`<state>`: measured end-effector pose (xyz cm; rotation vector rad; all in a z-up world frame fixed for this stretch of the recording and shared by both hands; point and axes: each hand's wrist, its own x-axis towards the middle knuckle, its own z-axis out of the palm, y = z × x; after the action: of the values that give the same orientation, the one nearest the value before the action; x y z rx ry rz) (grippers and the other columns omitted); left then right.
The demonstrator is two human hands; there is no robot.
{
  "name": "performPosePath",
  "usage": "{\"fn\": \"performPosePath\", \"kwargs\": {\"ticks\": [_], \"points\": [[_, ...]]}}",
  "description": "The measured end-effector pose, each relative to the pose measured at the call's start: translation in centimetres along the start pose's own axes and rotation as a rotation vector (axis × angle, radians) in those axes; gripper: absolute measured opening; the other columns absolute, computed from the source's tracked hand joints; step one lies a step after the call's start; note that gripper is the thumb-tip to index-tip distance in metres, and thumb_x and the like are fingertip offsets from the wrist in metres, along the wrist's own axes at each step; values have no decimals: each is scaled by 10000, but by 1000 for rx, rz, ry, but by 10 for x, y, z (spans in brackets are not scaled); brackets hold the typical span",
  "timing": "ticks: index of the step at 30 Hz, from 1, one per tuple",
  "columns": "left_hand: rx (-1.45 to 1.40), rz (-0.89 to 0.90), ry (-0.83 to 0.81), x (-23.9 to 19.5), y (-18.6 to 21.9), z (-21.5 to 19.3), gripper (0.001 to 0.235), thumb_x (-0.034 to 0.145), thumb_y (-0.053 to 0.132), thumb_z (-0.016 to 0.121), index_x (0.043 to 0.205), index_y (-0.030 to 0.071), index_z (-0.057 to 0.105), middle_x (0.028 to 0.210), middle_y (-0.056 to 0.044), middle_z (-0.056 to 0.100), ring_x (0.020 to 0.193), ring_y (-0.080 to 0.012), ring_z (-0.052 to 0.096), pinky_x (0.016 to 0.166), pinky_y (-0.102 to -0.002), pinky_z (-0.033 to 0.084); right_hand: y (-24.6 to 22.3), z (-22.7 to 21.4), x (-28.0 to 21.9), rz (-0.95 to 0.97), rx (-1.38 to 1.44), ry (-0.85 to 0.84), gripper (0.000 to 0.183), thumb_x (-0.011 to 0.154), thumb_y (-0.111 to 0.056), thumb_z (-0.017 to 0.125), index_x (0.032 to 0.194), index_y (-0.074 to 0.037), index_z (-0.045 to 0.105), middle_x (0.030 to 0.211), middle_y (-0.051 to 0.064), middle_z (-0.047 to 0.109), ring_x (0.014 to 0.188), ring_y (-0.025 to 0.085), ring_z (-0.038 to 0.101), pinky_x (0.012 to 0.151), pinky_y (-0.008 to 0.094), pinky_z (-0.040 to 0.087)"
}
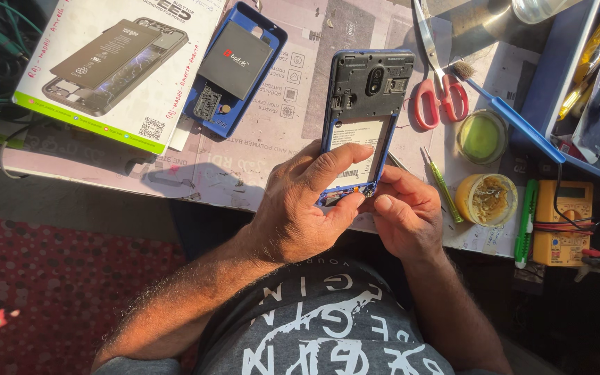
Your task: The person uses a soldering iron and tweezers to work on a small electronic component, then applies a blue adhesive strip to secure it. The person places the component into a phone chassis and adjusts it with tweezers.
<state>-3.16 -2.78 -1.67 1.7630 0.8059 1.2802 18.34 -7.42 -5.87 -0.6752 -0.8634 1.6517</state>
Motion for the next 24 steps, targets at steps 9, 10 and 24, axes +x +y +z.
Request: {"fn": "performPosePath", "kwargs": {"ticks": [9, 10, 24], "points": [[83, 65, -17, 0, 4, 3, 542, 874, -28, 764, 1366, 72, 562, 1200, -145, 686, 1072, -333, 740, 917, -406, 626, 7, -7, -4, -19, -71, 77, 395, 1016, 35, 664, 1376, 152, 551, 1300, 202, 668, 1217, 248, 655, 1107, 389, 503], [81, 78, -19, 0, 4, 3, 540, 880, -30, 764, 1370, 70, 558, 1201, -144, 684, 1071, -328, 740, 901, -393, 626, 7, -8, -5, -22, -75, 72, 382, 1022, 34, 660, 1371, 150, 559, 1291, 200, 673, 1209, 244, 657, 1101, 383, 505], [-276, -413, -70, 3, 1, 2, 301, 886, 57, 743, 1176, 102, 678, 1140, -112, 667, 906, -192, 795, 734, -313, 636, 3, -10, -2, 17, -122, 48, 332, 1053, 6, 637, 1348, 147, 576, 1133, 218, 710, 986, 261, 727, 892, 395, 623]]}}
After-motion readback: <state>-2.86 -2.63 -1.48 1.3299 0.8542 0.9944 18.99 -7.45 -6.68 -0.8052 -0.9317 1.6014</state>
